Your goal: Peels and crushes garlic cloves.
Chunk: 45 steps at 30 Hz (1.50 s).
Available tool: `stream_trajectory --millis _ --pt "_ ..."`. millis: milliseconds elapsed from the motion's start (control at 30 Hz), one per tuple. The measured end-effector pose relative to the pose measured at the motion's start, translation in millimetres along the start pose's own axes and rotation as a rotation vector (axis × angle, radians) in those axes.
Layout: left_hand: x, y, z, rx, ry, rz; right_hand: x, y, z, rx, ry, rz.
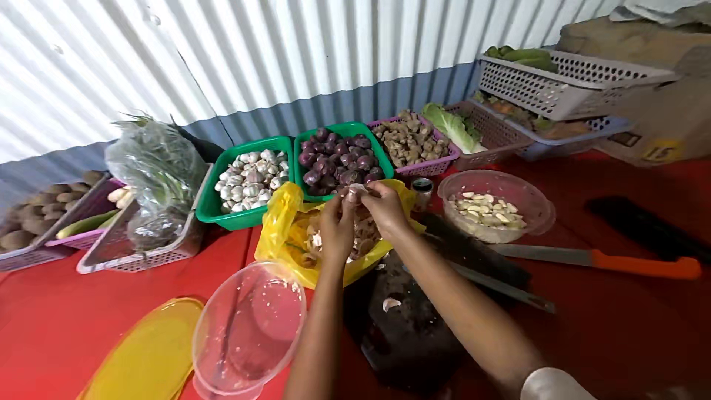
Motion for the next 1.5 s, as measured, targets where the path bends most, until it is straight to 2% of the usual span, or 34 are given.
stream_trajectory --millis 167,367,567,733,833,933,1100,1233,1300,1433,1500 --pt "12 -1 -2 -0.106 0.098 0.050 -11 -6 0 0.033 -0.062 -0.019" --pt "10 -1 0 -0.071 -0.009 -0.074 -6 -10 -9 0.085 -0.054 -0.059" --pt "10 -21 -3 0.083 -0.019 -0.322 -1 1 -10 0.046 -0.123 0.156" --pt "3 -30 -5 0.185 -0.003 -0.669 -4 16 -3 -0.061 -0.133 0.520" --pt "4 -31 -5 0.209 0.038 -0.738 -5 19 -3 -0.088 -0.126 0.542" --pt "9 -31 -7 0.202 0.068 -0.605 -3 15 -5 -0.084 -0.126 0.374" --pt "11 -16 -6 0.133 0.023 -0.180 -11 12 -8 -0.061 -0.216 0.160" --pt "12 -12 -7 0.121 0.005 -0.171 -12 10 -6 -0.018 -0.221 0.184" --pt "14 -16 -7 0.134 -0.017 -0.177 -10 11 -6 -0.058 -0.198 0.246" --pt "15 -11 -6 0.139 -0.028 -0.008 -13 13 -6 -0.068 -0.227 0.190" --pt "15 -11 -6 0.161 -0.036 -0.040 -10 13 -6 -0.063 -0.177 0.243"
Point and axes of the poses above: each hand's wrist, its own z-axis towards the middle knuckle, its own x-axis out of the back of the hand, y = z × x, the point moved 10 cm from there along z, towards the middle knuckle, and after that the axes turned 15 degrees about -y, right-handed, at the moved point
